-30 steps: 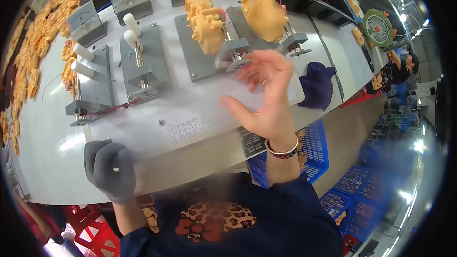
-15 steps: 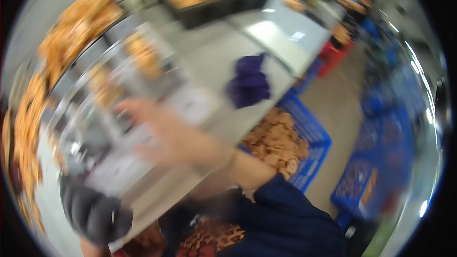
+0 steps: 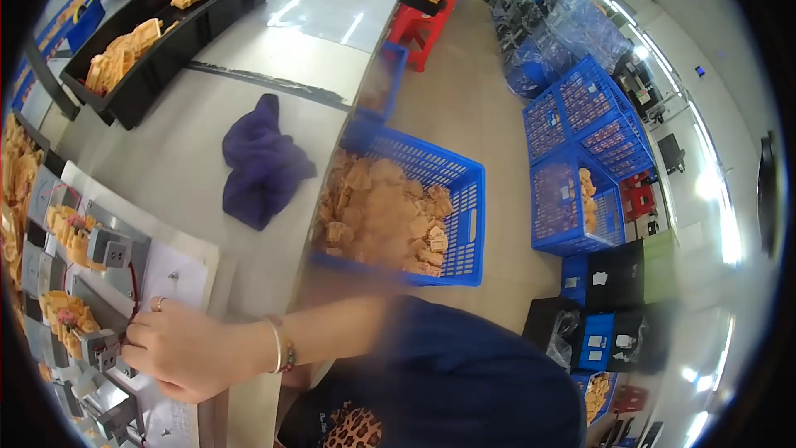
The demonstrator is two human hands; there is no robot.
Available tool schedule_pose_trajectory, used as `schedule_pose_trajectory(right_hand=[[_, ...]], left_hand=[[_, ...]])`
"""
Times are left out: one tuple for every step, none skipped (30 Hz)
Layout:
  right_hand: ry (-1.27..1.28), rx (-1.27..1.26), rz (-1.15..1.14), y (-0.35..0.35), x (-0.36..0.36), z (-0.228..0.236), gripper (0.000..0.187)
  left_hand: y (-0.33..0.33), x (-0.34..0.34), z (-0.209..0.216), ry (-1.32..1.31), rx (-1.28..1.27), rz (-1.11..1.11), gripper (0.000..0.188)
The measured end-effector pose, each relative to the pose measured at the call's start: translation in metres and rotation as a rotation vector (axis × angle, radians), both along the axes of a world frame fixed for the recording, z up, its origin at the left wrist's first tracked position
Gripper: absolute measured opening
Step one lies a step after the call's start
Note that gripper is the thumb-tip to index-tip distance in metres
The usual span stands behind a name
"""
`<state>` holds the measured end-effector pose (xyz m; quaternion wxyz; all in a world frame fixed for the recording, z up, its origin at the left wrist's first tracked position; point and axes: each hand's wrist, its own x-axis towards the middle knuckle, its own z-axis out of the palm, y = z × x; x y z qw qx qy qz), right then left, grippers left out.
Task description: Testing yellow plastic toy components using a bench-mounted electrical fixture.
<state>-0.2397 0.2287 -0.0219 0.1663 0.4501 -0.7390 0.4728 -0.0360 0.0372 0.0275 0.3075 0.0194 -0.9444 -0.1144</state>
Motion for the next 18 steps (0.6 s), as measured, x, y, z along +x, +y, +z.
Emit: schedule_pose_trajectory(right_hand=[[-0.001, -0.007, 0.014, -0.002, 0.002, 0.001, 0.03], [-0.001, 0.013, 0.017, -0.005, 0.004, 0.001, 0.024], [-0.003, 0.034, 0.013, -0.005, 0.004, 0.001, 0.018], [-0.005, 0.033, 0.021, -0.005, 0.002, 0.0, 0.018], [0.018, 0.022, 0.049, -0.003, 0.0, -0.003, 0.017], [0.039, 0.012, 0.077, -0.003, -0.002, -0.005, 0.015], [0.034, 0.013, 0.083, -0.003, -0.003, -0.005, 0.015], [0.036, 0.041, 0.092, -0.003, -0.002, -0.001, 0.014], [0.037, 0.069, 0.101, -0.003, -0.001, 0.002, 0.013], [0.04, 0.076, 0.105, -0.003, -0.001, 0.005, 0.013], [0.027, 0.114, 0.122, -0.004, -0.004, 0.004, 0.015], [0.014, 0.153, 0.139, -0.005, -0.006, 0.004, 0.017], [0.012, 0.154, 0.14, -0.006, -0.007, 0.003, 0.017], [0.016, 0.155, 0.139, -0.006, -0.007, 0.003, 0.018], [0.021, 0.155, 0.138, -0.006, -0.007, 0.002, 0.018], [0.019, 0.159, 0.136, -0.006, -0.008, 0.002, 0.018], [0.025, 0.151, 0.151, -0.006, -0.009, 0.002, 0.018], [0.033, 0.143, 0.166, -0.005, -0.009, 0.003, 0.018]], left_hand=[[-0.007, 0.007, -0.008, 0.082, 0.089, 0.111, 0.034], [-0.009, 0.011, -0.02, 0.175, 0.219, 0.213, 0.033], [-0.006, 0.012, -0.029, 0.175, 0.216, 0.222, 0.033], [-0.004, 0.013, -0.038, 0.198, 0.342, 0.288, 0.034], [-0.002, 0.014, -0.043, 0.218, 0.469, 0.354, 0.035], [-0.003, 0.015, -0.045, 0.216, 0.47, 0.361, 0.035], [-0.003, 0.014, -0.046, 0.219, 0.48, 0.372, 0.035], [-0.002, 0.015, -0.046, 0.229, 0.498, 0.379, 0.036], [-0.001, 0.015, -0.046, 0.238, 0.515, 0.386, 0.036], [0.0, 0.015, -0.045, 0.247, 0.532, 0.392, 0.036], [0.001, 0.011, -0.044, 0.25, 0.543, 0.398, 0.036], [0.003, 0.008, -0.043, 0.254, 0.554, 0.404, 0.037], [0.006, 0.003, -0.039, 0.252, 0.556, 0.406, 0.037], [0.012, -0.002, -0.032, 0.26, 0.465, 0.362, 0.037], [0.016, -0.006, -0.026, 0.268, 0.376, 0.318, 0.038], [0.018, -0.008, -0.024, 0.266, 0.379, 0.318, 0.038], [0.02, -0.008, -0.022, 0.267, 0.374, 0.313, 0.038], [0.022, -0.008, -0.02, 0.27, 0.368, 0.308, 0.037]])
